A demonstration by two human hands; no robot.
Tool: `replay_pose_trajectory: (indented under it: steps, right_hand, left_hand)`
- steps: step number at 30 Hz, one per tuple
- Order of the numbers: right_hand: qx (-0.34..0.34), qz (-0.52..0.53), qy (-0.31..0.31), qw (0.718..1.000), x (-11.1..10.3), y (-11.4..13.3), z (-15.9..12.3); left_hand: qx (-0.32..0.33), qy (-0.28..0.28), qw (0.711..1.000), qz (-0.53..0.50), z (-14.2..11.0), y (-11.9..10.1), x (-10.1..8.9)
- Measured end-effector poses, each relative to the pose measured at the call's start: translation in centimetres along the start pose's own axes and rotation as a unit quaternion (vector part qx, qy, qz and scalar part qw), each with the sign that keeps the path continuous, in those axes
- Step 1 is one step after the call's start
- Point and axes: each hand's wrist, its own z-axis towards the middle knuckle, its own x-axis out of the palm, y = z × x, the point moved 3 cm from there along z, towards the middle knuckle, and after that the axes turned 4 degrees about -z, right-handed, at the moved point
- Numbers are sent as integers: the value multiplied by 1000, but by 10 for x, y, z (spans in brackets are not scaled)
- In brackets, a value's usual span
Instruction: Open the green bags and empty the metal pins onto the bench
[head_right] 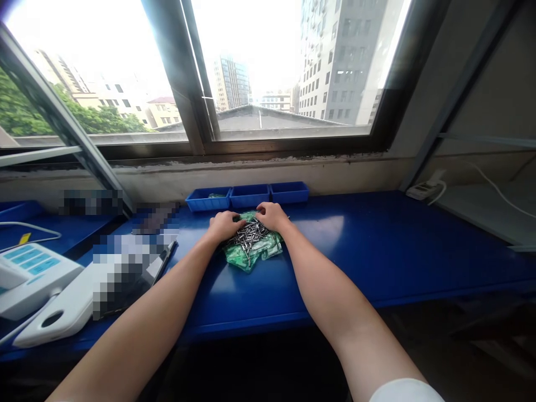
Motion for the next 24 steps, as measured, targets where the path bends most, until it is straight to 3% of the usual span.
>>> replay_pose_trajectory:
  steps: [8,14,19,24]
  right_hand:
    - [-6,-7,7,1000,4,-3,2]
    - [-41,-47,-35,997,0,3,1]
    - [-56,14,25,998,-1,8,-3]
    - [-95,34,11,995,-6,16,-6]
  left_hand:
    - [71,4,997,33,-1,-10,-4]
    - [107,7,994,21,-4,-15,-3]
    - [122,-27,992,-10,-5,-15,-6]
    - [142,-83,980,-110,-4,-19,-13]
